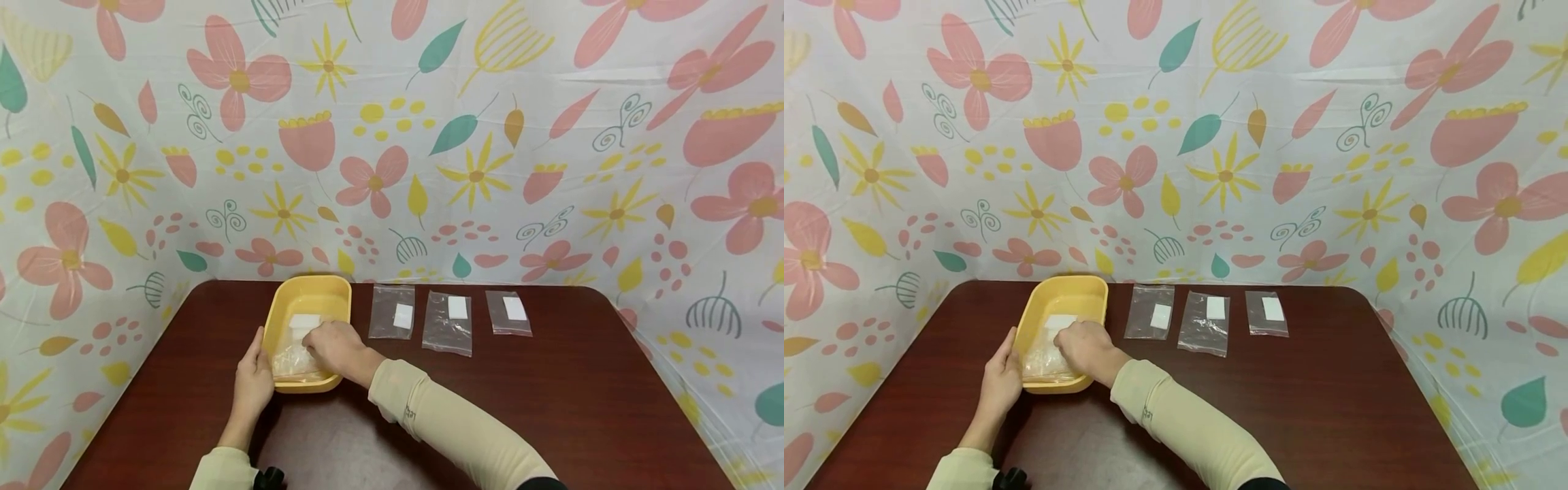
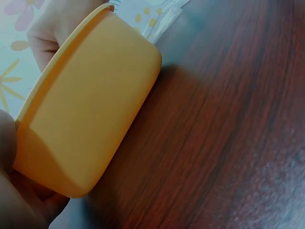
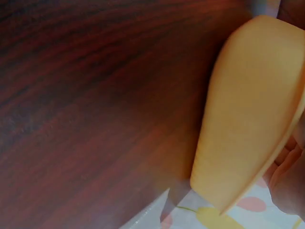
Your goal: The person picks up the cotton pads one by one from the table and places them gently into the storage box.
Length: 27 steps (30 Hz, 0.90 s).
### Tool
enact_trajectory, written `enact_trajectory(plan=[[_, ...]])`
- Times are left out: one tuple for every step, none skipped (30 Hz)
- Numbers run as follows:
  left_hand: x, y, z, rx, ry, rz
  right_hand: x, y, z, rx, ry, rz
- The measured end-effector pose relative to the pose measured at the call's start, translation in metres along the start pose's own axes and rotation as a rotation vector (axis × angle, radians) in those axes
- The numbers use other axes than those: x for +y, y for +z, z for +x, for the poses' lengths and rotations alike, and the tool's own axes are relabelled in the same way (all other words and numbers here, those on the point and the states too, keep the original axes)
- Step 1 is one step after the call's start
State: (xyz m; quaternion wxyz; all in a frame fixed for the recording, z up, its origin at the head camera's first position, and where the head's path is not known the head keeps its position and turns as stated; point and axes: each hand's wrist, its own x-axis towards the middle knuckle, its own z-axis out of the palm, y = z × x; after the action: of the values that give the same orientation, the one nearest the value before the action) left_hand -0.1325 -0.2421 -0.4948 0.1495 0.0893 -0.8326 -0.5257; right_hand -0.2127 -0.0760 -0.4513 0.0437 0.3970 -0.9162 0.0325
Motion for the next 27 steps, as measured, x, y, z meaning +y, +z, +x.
enact_trajectory(plan=[[0.0,0.0,0.0,0.0,0.0,0.003,0.0,0.001,0.0,-0.01,0.003,0.002],[0.0,0.0,0.0,0.0,0.001,0.004,0.0,0.003,0.0,-0.018,0.004,0.002],[0.0,0.0,0.0,-0.001,0.001,0.004,0.0,0.003,-0.001,-0.023,0.005,0.004],[0.0,0.0,-0.001,-0.003,0.0,0.002,0.0,0.004,-0.001,-0.025,0.004,0.006],[0.0,0.0,-0.001,-0.003,-0.002,-0.001,0.0,0.005,-0.001,-0.027,0.002,0.01],[0.0,0.0,-0.001,-0.002,-0.003,-0.004,0.0,0.005,0.0,-0.029,0.0,0.013],[-0.001,0.0,-0.001,-0.001,-0.003,-0.006,0.0,0.005,0.0,-0.034,-0.004,0.017],[-0.001,0.0,-0.001,0.0,-0.003,-0.008,0.001,0.005,0.0,-0.039,-0.008,0.018],[-0.001,0.0,-0.001,0.002,-0.004,-0.008,0.001,0.006,0.0,-0.043,-0.013,0.017],[-0.001,0.0,-0.001,0.005,-0.002,-0.008,0.001,0.005,0.0,-0.047,-0.017,0.017],[0.0,0.0,0.0,0.007,-0.001,-0.007,0.001,0.005,0.001,-0.051,-0.02,0.017],[-0.001,0.0,0.0,0.008,0.0,-0.006,0.001,0.005,0.001,-0.053,-0.023,0.015],[-0.001,0.0,0.0,0.007,-0.002,-0.002,0.002,0.005,0.001,-0.055,-0.025,0.017],[0.0,0.0,-0.001,0.007,-0.004,0.0,0.002,0.005,0.001,-0.054,-0.027,0.018],[0.0,0.0,-0.001,0.006,-0.006,0.002,0.002,0.005,0.0,-0.053,-0.029,0.02],[0.0,0.0,-0.001,0.003,-0.009,0.002,0.003,0.004,0.0,-0.05,-0.031,0.022],[0.001,0.0,-0.002,-0.001,-0.012,0.001,0.003,0.003,-0.001,-0.048,-0.034,0.025],[0.001,-0.001,-0.002,-0.003,-0.014,0.0,0.003,0.003,-0.002,-0.044,-0.036,0.029],[0.001,-0.001,-0.002,-0.004,-0.016,-0.001,0.004,0.002,-0.002,-0.039,-0.038,0.037],[0.002,-0.001,-0.002,-0.005,-0.018,0.0,0.004,0.001,-0.003,-0.032,-0.042,0.043],[0.002,-0.001,-0.002,-0.006,-0.019,0.003,0.005,-0.001,-0.005,-0.027,-0.046,0.049],[0.002,-0.001,-0.002,-0.006,-0.018,0.003,0.005,-0.003,-0.006,-0.02,-0.05,0.056],[0.002,0.0,-0.002,-0.004,-0.016,0.003,0.006,-0.004,-0.008,-0.013,-0.054,0.06],[0.002,0.0,-0.002,-0.002,-0.014,0.003,0.007,-0.006,-0.01,-0.006,-0.058,0.065],[0.002,0.0,-0.002,0.0,-0.014,0.004,0.008,-0.008,-0.012,0.002,-0.064,0.07],[0.002,0.0,-0.002,0.0,-0.015,0.004,0.01,-0.01,-0.015,0.012,-0.072,0.071],[0.002,0.0,-0.002,0.001,-0.014,0.0,0.011,-0.012,-0.018,0.024,-0.08,0.073]])
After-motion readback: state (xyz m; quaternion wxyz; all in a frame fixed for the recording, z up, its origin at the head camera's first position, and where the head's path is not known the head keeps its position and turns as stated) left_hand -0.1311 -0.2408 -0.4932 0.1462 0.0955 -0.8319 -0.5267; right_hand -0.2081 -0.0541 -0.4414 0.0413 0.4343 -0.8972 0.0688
